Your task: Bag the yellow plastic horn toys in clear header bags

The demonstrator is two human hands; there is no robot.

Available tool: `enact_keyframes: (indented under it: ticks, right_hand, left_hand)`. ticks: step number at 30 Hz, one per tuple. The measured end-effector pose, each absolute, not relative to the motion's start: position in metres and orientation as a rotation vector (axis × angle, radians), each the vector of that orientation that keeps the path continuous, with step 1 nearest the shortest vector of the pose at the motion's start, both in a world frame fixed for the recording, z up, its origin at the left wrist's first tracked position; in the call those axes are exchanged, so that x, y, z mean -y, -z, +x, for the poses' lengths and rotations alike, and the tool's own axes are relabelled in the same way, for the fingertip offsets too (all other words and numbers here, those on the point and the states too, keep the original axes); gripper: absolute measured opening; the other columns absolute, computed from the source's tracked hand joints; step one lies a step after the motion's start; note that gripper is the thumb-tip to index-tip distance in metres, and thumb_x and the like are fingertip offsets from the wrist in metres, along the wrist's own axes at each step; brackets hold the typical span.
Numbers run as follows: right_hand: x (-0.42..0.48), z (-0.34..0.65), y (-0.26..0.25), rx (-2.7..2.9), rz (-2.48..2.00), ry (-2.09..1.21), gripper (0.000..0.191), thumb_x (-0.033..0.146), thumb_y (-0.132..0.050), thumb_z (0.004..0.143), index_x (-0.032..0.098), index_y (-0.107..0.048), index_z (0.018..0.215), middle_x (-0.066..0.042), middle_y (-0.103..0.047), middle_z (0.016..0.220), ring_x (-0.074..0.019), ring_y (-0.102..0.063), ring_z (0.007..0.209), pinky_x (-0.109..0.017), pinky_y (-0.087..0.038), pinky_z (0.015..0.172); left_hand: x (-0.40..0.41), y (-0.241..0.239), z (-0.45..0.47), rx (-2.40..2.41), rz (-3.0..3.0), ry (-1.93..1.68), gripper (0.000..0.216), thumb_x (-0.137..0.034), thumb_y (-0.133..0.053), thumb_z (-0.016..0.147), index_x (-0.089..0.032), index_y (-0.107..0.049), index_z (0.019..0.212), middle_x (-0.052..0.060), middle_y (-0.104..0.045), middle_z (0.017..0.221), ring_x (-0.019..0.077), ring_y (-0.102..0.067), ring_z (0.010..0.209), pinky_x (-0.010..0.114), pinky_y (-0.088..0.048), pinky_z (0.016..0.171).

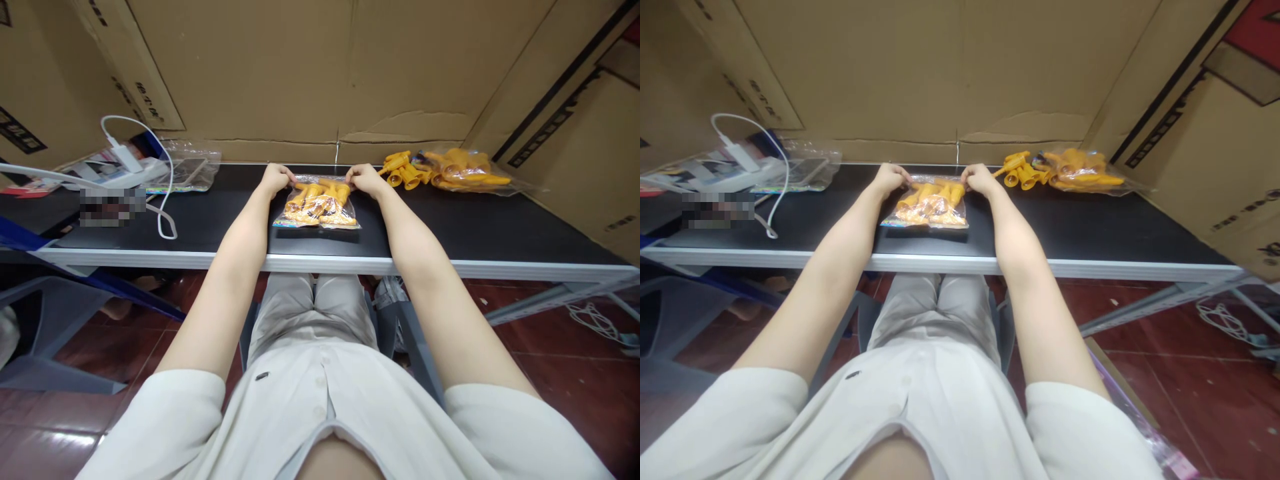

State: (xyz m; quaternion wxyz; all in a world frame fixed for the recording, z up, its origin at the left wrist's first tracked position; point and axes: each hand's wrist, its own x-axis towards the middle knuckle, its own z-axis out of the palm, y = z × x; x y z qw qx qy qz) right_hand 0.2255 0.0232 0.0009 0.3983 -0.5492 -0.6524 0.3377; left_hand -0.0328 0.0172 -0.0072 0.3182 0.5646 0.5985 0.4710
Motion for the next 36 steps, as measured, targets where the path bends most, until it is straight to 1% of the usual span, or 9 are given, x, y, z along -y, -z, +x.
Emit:
enact_keyframes:
  ticks: [4, 9, 16, 19, 22, 24, 29, 32, 36]
  right_hand:
    - [-0.026, 0.229, -0.002, 1.908, -1.417, -0.586, 0.036, -0.016, -0.047, 0.070, 0.018, -0.058, 0.062, 0.004, -0.053, 0.058, -0.0124, -0.050, 0.063, -0.025, -0.048, 0.076]
    - [-0.022, 0.228, -0.005, 1.954, -1.453, -0.547, 0.033, -0.012, -0.046, 0.071, 0.018, -0.057, 0.064, 0.004, -0.052, 0.059, -0.0127, -0.046, 0.062, -0.025, -0.046, 0.073]
    - [-0.021, 0.223, -0.004, 1.775, -1.437, -0.748, 0.039, 0.003, -0.045, 0.093, 0.020, -0.054, 0.060, -0.003, -0.056, 0.062, -0.0179, -0.055, 0.067, -0.033, -0.054, 0.083]
    - [-0.021, 0.224, -0.002, 1.742, -1.425, -0.764, 0.038, 0.014, -0.058, 0.100, 0.021, -0.056, 0.063, -0.002, -0.056, 0.062, -0.0180, -0.056, 0.068, -0.034, -0.055, 0.088]
    - [-0.020, 0.224, -0.001, 1.696, -1.440, -0.754, 0.037, 0.017, -0.085, 0.088, 0.023, -0.054, 0.070, 0.005, -0.052, 0.056, -0.0138, -0.051, 0.062, -0.028, -0.055, 0.078]
    - [-0.017, 0.224, -0.003, 1.623, -1.440, -0.826, 0.043, 0.014, -0.092, 0.082, 0.024, -0.051, 0.076, 0.007, -0.054, 0.056, -0.0129, -0.051, 0.058, -0.025, -0.052, 0.067]
    - [-0.008, 0.227, -0.011, 1.625, -1.382, -1.071, 0.025, 0.014, -0.088, 0.090, 0.016, -0.066, 0.077, 0.002, -0.059, 0.057, -0.0096, -0.048, 0.053, -0.022, -0.040, 0.056]
    - [-0.006, 0.229, -0.014, 1.656, -1.342, -1.145, 0.032, 0.012, -0.086, 0.093, 0.013, -0.067, 0.067, 0.002, -0.059, 0.055, -0.0060, -0.043, 0.051, -0.020, -0.036, 0.054]
    - [-0.005, 0.231, -0.016, 1.544, -1.242, -1.379, 0.027, 0.010, -0.086, 0.092, 0.013, -0.067, 0.073, -0.002, -0.071, 0.067, -0.0089, -0.062, 0.060, -0.019, -0.052, 0.063]
  left_hand:
    - [-0.020, 0.011, -0.036, -1.594, 1.641, -1.201, 0.033, 0.010, -0.053, 0.060, -0.021, -0.063, 0.052, -0.003, -0.058, 0.051, 0.0142, -0.060, 0.062, 0.028, -0.056, 0.083]
    - [-0.023, 0.012, -0.038, -1.610, 1.726, -1.140, 0.028, 0.004, -0.050, 0.055, -0.020, -0.064, 0.053, -0.003, -0.058, 0.054, 0.0165, -0.063, 0.068, 0.032, -0.056, 0.091]
    - [-0.020, 0.011, -0.037, -1.597, 1.723, -1.150, 0.028, 0.004, -0.051, 0.052, -0.021, -0.065, 0.053, -0.002, -0.059, 0.057, 0.0178, -0.064, 0.073, 0.033, -0.055, 0.098]
    - [-0.016, 0.009, -0.035, -1.587, 1.697, -1.178, 0.029, 0.005, -0.052, 0.051, -0.021, -0.064, 0.053, -0.002, -0.058, 0.055, 0.0191, -0.065, 0.074, 0.034, -0.056, 0.098]
    - [-0.012, 0.006, -0.033, -1.597, 1.699, -1.175, 0.030, 0.006, -0.052, 0.053, -0.022, -0.064, 0.053, -0.002, -0.056, 0.052, 0.0195, -0.065, 0.073, 0.034, -0.056, 0.097]
    - [-0.009, 0.003, -0.031, -1.606, 1.729, -1.166, 0.031, 0.007, -0.052, 0.057, -0.022, -0.063, 0.054, -0.003, -0.056, 0.053, 0.0194, -0.065, 0.073, 0.033, -0.056, 0.096]
    - [-0.006, -0.001, -0.026, -1.581, 1.830, -1.268, 0.030, 0.005, -0.051, 0.064, -0.022, -0.063, 0.056, 0.001, -0.063, 0.064, 0.0217, -0.070, 0.089, 0.031, -0.053, 0.103]
    - [-0.006, -0.002, -0.024, -1.564, 1.903, -1.316, 0.029, 0.004, -0.051, 0.068, -0.021, -0.064, 0.058, 0.005, -0.070, 0.078, 0.0229, -0.071, 0.099, 0.031, -0.050, 0.108]
    - [-0.007, -0.004, -0.023, -1.569, 1.942, -1.356, 0.029, 0.003, -0.052, 0.073, -0.020, -0.065, 0.061, 0.008, -0.074, 0.092, 0.0243, -0.070, 0.108, 0.031, -0.048, 0.114]
